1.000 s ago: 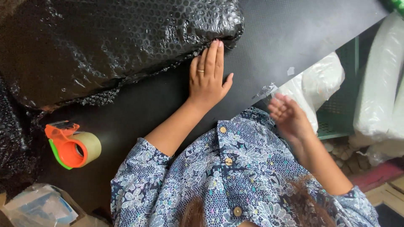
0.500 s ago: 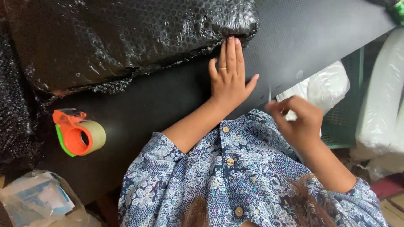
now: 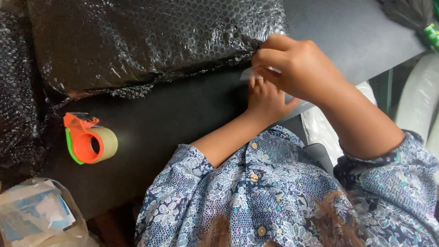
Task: The person dusts a black bubble-wrapped package and a blue tote bag using a feather duster. They wipe the surfaces of both items, flip the bag over to clean the other side, and then place the duster down.
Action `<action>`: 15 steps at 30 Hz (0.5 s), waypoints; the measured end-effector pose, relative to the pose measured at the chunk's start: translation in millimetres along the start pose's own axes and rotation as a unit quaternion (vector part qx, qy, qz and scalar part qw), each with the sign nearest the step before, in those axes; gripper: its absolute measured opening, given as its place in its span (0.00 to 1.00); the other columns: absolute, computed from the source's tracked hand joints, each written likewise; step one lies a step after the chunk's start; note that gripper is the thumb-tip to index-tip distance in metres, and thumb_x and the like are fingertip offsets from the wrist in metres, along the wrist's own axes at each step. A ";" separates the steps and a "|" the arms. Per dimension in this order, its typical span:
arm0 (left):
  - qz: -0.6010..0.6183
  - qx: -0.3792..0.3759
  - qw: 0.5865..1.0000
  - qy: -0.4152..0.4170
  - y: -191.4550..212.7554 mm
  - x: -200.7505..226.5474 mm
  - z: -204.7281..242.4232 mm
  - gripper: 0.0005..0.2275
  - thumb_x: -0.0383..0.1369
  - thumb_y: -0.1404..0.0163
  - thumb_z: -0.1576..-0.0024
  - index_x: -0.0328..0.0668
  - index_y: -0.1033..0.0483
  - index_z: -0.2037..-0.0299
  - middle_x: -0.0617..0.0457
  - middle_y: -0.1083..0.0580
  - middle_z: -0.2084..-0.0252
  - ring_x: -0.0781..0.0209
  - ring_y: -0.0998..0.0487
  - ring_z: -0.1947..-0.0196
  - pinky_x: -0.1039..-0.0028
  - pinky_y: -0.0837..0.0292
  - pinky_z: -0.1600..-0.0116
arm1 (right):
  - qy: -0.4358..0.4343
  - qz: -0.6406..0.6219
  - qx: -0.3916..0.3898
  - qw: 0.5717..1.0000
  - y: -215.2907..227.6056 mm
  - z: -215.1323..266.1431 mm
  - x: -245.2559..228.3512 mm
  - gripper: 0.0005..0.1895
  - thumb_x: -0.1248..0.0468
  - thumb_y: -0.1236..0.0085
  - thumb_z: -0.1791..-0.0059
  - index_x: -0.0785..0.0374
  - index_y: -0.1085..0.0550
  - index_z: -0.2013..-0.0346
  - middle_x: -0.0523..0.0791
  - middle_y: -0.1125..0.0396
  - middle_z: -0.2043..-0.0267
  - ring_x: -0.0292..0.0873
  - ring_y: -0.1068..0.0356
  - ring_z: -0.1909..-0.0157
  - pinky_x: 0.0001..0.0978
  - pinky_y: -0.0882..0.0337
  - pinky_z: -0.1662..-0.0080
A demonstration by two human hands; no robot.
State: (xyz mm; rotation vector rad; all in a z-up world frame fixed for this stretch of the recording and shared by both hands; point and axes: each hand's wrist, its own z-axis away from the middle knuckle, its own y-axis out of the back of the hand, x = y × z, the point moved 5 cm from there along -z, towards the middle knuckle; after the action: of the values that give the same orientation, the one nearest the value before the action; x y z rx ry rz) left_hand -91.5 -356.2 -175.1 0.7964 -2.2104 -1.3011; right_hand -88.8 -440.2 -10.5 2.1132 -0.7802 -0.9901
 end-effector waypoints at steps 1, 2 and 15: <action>0.000 0.002 1.000 0.002 -4.4 1.1 0.3 0.34 0.61 0.53 0.47 0.34 0.26 0.46 0.30 0.27 0.54 0.27 0.27 0.53 0.43 0.36 0.40 | 0.002 0.001 -0.001 1.000 -9.7 -2.4 5.2 0.07 0.70 0.36 0.46 0.59 0.27 0.58 0.46 0.35 0.57 0.48 0.32 0.65 0.40 0.33 0.65; 0.010 -0.039 0.999 0.019 -13.5 0.9 0.5 0.38 0.62 0.55 0.48 0.33 0.29 0.41 0.28 0.28 0.48 0.26 0.29 0.47 0.41 0.40 0.36 | 0.014 0.063 -0.015 0.998 -20.7 -4.7 10.0 0.06 0.67 0.38 0.47 0.55 0.26 0.58 0.44 0.35 0.57 0.49 0.33 0.70 0.41 0.33 0.69; -0.028 -0.245 0.968 0.041 -11.1 -4.1 -13.6 0.41 0.67 0.60 0.49 0.44 0.36 0.33 0.37 0.29 0.39 0.37 0.32 0.37 0.53 0.40 0.41 | 0.136 0.402 0.081 0.902 -73.9 -13.3 20.7 0.11 0.71 0.49 0.49 0.47 0.33 0.66 0.36 0.43 0.66 0.33 0.42 0.75 0.26 0.42 0.66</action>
State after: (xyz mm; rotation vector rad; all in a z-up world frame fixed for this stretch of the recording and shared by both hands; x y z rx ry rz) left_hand -77.1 -366.2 -179.1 0.7023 -1.6988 -1.7121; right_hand -49.9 -407.1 -69.3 1.7185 -1.4480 -0.1845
